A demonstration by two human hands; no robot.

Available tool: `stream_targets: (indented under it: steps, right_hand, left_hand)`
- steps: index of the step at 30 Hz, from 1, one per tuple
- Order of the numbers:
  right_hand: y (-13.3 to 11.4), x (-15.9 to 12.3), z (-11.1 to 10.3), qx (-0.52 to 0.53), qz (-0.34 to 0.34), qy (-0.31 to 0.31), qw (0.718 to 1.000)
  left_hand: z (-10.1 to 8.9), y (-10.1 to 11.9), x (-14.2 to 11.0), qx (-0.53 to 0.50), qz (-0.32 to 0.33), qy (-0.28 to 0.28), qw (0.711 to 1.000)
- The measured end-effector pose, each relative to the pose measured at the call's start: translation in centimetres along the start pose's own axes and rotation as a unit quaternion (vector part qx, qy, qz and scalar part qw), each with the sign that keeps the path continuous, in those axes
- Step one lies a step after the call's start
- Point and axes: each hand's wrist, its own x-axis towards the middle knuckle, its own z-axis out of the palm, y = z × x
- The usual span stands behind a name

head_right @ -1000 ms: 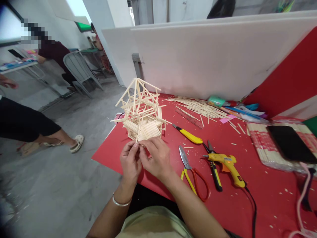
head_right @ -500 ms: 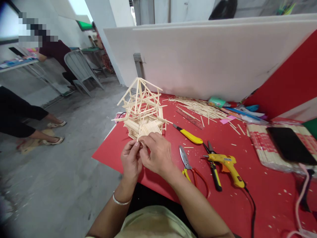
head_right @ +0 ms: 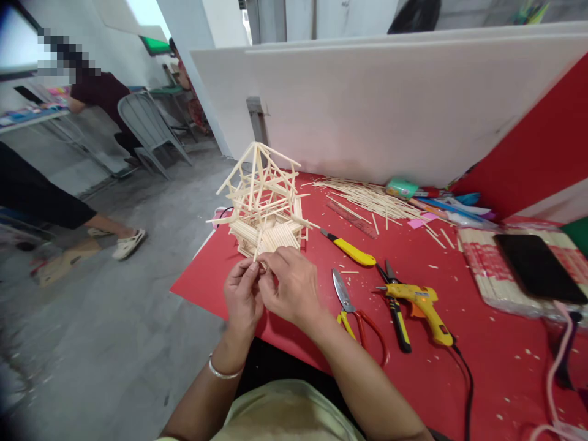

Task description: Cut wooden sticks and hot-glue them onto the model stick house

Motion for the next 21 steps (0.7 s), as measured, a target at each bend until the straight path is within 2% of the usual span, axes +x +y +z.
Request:
stream_targets:
  steps: [15, 21]
  right_hand:
    - [0.14, -0.20, 0.12, -0.004, -0.006, 0.030, 1.000]
    - [0.17, -0.27, 0.27, 0.000, -0.003, 0.013, 1.000]
  left_hand:
    - [0.10, 0.00, 0.02, 0.004, -0.001, 0.004, 1.000]
    - [0.09, 0.00, 0.00, 0.004, 0.013, -0.005, 1.000]
